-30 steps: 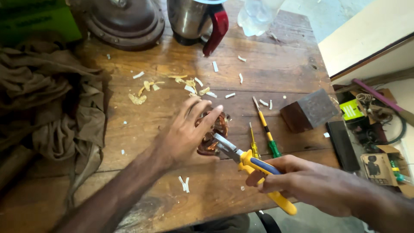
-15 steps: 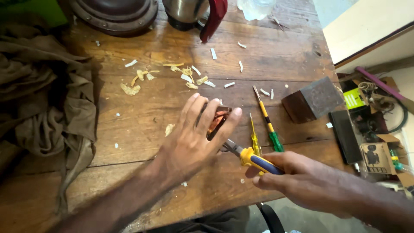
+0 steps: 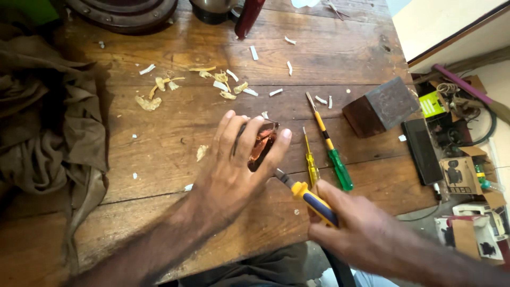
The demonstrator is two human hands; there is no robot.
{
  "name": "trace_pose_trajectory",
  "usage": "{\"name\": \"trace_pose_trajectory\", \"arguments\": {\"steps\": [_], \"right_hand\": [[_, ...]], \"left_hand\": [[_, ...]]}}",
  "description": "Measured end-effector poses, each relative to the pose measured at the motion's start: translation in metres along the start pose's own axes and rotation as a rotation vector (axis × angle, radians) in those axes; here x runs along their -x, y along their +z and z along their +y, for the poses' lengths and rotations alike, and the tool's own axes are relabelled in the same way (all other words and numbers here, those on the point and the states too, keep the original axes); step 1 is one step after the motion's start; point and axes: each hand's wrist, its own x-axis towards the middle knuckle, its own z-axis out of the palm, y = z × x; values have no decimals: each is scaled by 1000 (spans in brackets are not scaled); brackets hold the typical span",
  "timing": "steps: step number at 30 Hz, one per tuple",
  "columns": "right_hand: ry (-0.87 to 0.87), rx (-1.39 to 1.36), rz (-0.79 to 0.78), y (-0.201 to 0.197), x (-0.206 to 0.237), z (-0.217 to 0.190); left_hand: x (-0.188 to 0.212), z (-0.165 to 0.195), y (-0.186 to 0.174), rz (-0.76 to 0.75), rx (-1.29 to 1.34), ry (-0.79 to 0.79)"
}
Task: The person dismantles a burnt electric motor stator on a wooden workbench, using pliers and a screwdriver to pry and pull copper windings out of the laminated core. They work the coil loose by hand, extract sections of copper wire, and set the removed copper pieces on the table.
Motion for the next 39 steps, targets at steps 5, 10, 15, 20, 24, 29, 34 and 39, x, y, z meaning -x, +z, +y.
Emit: {"name": "trace_pose_trajectory", "arguments": {"steps": [5, 10, 15, 20, 24, 29, 34, 39], "right_hand": [[-57, -190, 211, 26, -21, 40], [-97, -591, -111, 47, -42, 57], [-106, -1206, -394, 78, -51, 57], [21, -1455, -598, 77, -44, 51], [17, -1167, -342, 56, -38, 39], [-101, -677, -241, 24, -37, 35], [-321, 349, 268, 9, -34, 29], [-286, 161, 141, -2, -35, 23]], "left_hand": [[3, -4, 1, 5, 69, -39], [-3, -13, 5, -47, 221, -164], [-7, -34, 1, -94, 347, -256], [-9, -41, 0, -134, 358, -232], [-2, -37, -2, -129, 356, -280], [4, -39, -2, -137, 340, -281], [3, -44, 0, -163, 347, -290], [5, -45, 2, -100, 378, -326]]}}
